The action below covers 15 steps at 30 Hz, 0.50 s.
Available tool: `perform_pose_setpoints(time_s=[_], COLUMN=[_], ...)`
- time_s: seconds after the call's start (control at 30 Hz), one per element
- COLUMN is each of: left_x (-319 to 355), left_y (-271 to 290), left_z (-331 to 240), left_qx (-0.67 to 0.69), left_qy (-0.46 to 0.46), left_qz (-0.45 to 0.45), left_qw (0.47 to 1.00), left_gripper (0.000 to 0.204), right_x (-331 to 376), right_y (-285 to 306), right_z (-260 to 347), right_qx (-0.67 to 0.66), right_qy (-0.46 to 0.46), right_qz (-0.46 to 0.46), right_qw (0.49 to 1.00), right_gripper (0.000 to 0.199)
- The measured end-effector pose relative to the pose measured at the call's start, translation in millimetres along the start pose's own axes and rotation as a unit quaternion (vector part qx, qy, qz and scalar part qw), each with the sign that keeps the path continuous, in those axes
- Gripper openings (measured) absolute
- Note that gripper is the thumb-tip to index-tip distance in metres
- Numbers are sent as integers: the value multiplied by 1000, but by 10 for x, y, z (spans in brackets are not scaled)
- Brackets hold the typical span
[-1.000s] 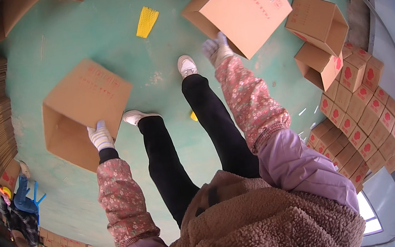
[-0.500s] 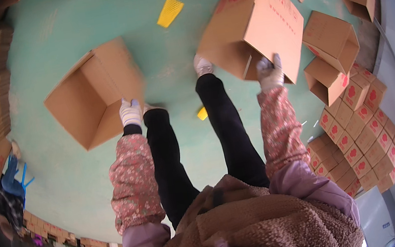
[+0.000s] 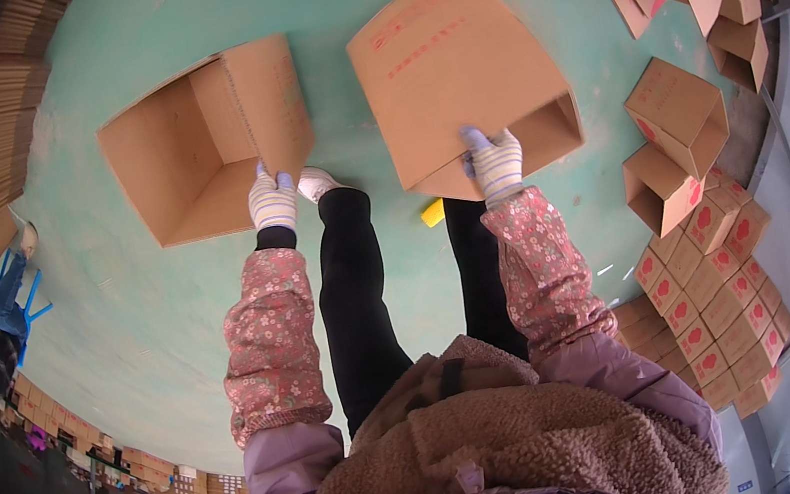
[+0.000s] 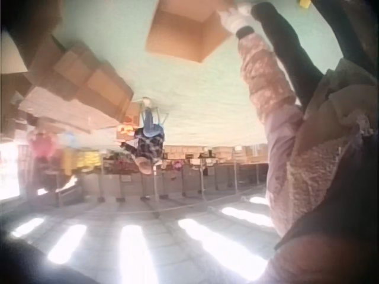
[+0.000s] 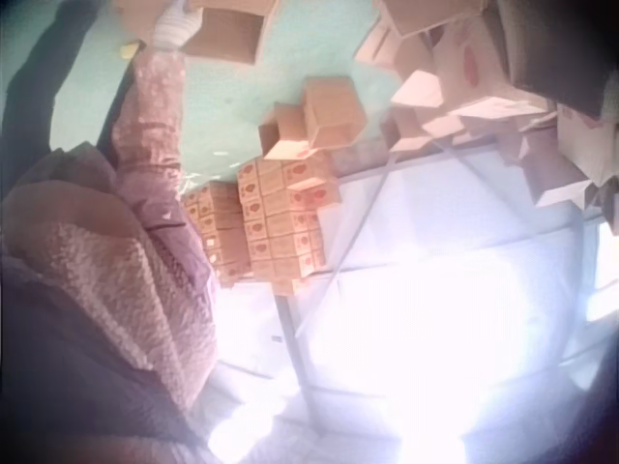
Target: The person folds flat cardboard sheets into open boxes, stacks them, and moves them across the floor. They also handle a large white sack and place it on a conveyor belt. Other workers are visible sealing boxes in the background.
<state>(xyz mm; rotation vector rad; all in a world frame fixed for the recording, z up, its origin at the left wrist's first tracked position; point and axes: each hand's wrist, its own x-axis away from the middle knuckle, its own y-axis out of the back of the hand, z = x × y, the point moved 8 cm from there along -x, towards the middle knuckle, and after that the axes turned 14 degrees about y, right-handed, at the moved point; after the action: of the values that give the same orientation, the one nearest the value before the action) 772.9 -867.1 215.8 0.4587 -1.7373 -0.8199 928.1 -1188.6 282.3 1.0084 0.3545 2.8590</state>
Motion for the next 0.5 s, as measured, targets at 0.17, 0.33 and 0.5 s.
perform_pose_setpoints(time_s=[0.17,0.33,0.5], left_x=[10,95,93], left_y=[-127,-458,-704], left_z=[-137,-288,-369], left_qx=[-49,49,385], left_qy=[13,-21,-56], left_qz=[58,120,182], left_qw=[997,991,903], left_gripper=[51,49,53], right_x=[-120,-110,77], right_y=[-1058,-2129,-2234], right_z=[86,-72,-186], right_qx=[489,542,341], right_qy=[196,221,233], right_qz=[239,344,416], right_qw=[816,734,810], right_gripper=[36,34,34])
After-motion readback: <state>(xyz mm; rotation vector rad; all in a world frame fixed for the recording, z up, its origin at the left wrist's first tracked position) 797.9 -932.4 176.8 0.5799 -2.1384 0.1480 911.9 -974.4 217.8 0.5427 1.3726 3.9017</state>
